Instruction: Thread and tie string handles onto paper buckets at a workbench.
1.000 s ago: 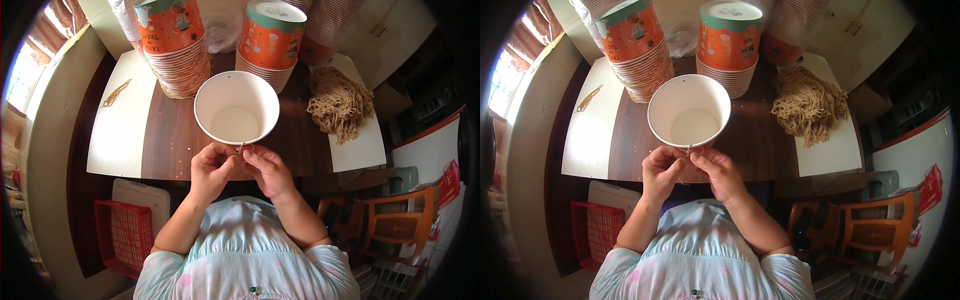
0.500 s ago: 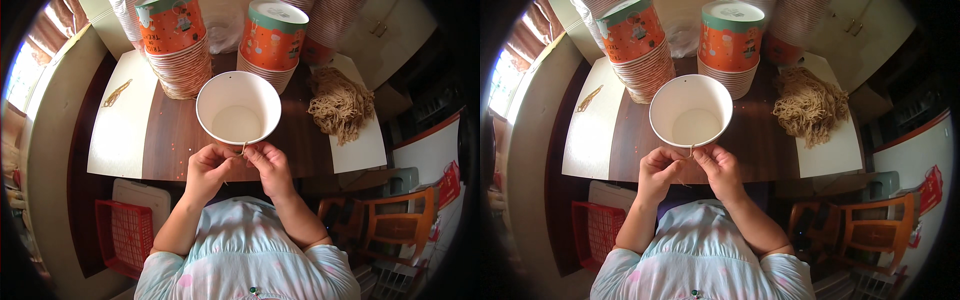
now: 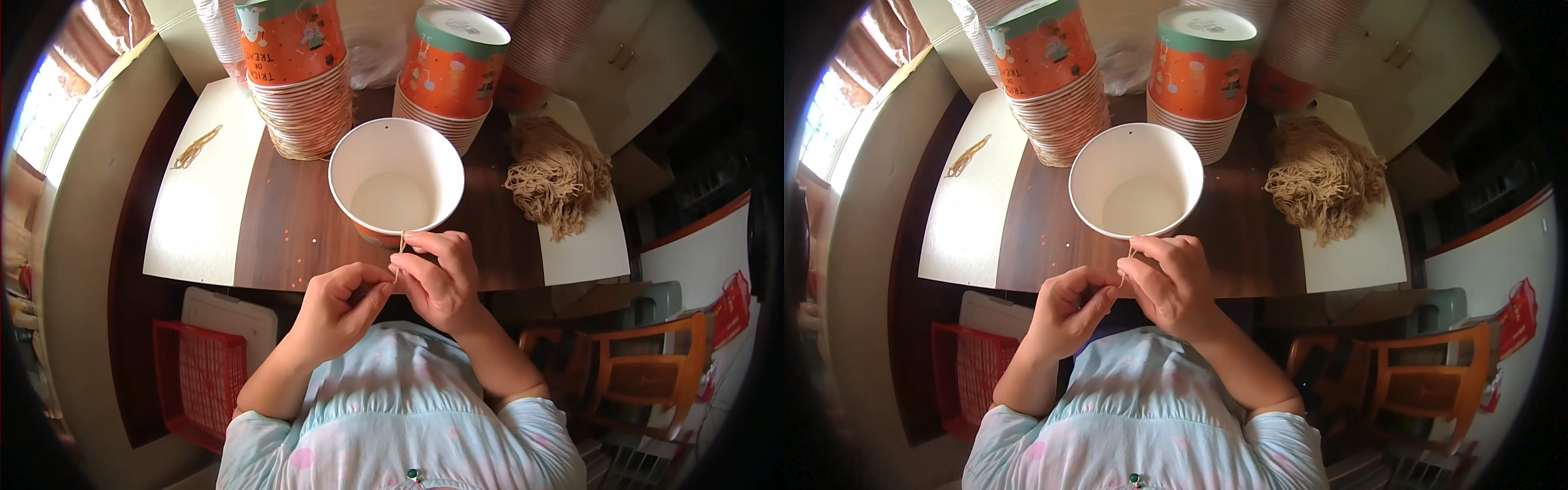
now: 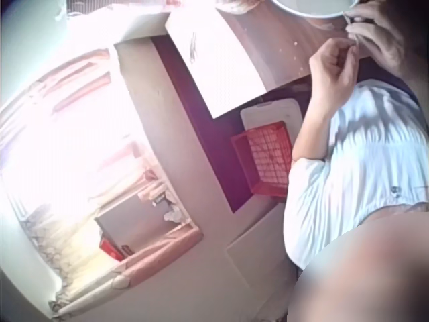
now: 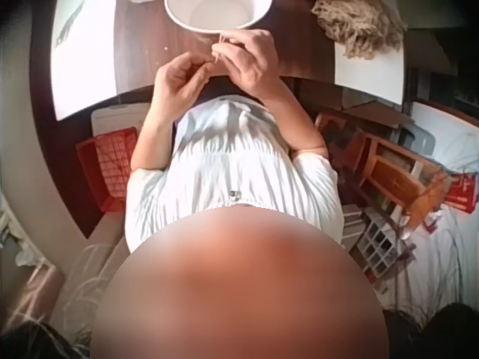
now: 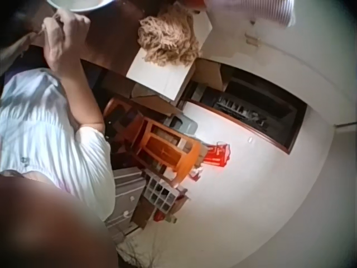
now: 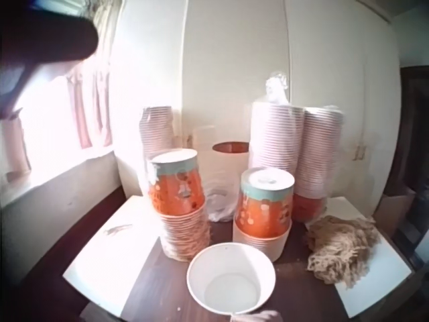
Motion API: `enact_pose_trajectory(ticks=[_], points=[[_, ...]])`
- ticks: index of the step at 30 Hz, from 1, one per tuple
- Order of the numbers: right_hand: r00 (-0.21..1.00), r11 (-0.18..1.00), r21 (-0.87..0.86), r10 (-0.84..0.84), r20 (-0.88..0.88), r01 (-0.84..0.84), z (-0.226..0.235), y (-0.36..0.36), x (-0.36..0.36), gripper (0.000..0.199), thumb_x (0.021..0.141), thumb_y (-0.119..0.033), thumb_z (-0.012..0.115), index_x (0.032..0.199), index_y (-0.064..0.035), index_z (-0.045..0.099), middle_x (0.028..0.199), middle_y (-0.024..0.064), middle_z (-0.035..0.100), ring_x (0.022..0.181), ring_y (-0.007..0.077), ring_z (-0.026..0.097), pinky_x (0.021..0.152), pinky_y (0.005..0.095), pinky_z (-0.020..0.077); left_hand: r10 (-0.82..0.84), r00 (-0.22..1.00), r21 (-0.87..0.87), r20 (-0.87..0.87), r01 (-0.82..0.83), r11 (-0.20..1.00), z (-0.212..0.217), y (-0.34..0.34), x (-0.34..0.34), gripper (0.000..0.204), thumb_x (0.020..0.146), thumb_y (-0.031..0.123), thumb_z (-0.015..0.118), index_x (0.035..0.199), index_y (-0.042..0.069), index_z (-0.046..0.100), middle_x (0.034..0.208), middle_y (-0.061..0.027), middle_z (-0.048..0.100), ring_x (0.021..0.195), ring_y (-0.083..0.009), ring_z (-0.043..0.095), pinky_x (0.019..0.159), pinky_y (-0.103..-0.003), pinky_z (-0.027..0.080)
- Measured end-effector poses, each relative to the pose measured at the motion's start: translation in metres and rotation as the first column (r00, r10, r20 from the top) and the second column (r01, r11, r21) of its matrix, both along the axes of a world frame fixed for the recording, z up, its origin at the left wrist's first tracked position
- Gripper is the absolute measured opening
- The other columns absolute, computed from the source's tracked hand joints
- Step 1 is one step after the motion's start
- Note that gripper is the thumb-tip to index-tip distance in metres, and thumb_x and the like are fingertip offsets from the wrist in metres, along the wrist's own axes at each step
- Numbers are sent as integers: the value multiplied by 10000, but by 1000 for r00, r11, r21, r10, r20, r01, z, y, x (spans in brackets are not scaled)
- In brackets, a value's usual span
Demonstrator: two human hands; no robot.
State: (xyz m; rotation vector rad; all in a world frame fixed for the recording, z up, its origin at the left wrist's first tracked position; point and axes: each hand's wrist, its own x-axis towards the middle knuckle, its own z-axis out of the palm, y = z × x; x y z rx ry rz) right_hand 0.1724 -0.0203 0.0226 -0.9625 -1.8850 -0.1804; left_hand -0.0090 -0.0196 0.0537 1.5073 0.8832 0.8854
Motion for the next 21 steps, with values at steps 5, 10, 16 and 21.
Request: enact_pose_trajectory(ticks=[5,10,16,21], points=[[997,997,49,-62,-40,64,2,11,0,275,664,-38,759,899,-121,642,1000,22,608,783,187,566,707,335,422,-35,997,20,68,34,999,11,-2,0,66,904,28,593,907,-35,614,755,-8,609,673,-30,506,591,-186,422],[985,983,59,-174,-9,174,2,20,11,260,649,-68,778,871,-148,669,952,-29,616,759,165,545,718,334,399,-191,973,-39,127,197,980,26,-10,-7,85,920,46,579,910,-36,602,747,8,594,646,-18,469,556,-181,399],[1000,988,-156,-16,-3,15,16,23,19,186,692,-34,740,838,-107,652,836,2,643,676,202,600,595,309,448,-214,951,-161,222,252,954,30,-6,-10,113,926,71,584,959,-35,605,760,21,581,653,-13,459,562,-177,389],[990,960,-245,129,-50,-137,38,27,65,181,696,50,717,816,-55,631,833,84,648,738,241,639,651,310,515,-485,874,-378,12,453,807,38,14,-45,309,925,205,622,1156,0,610,814,-8,626,720,-43,531,656,-210,464]])
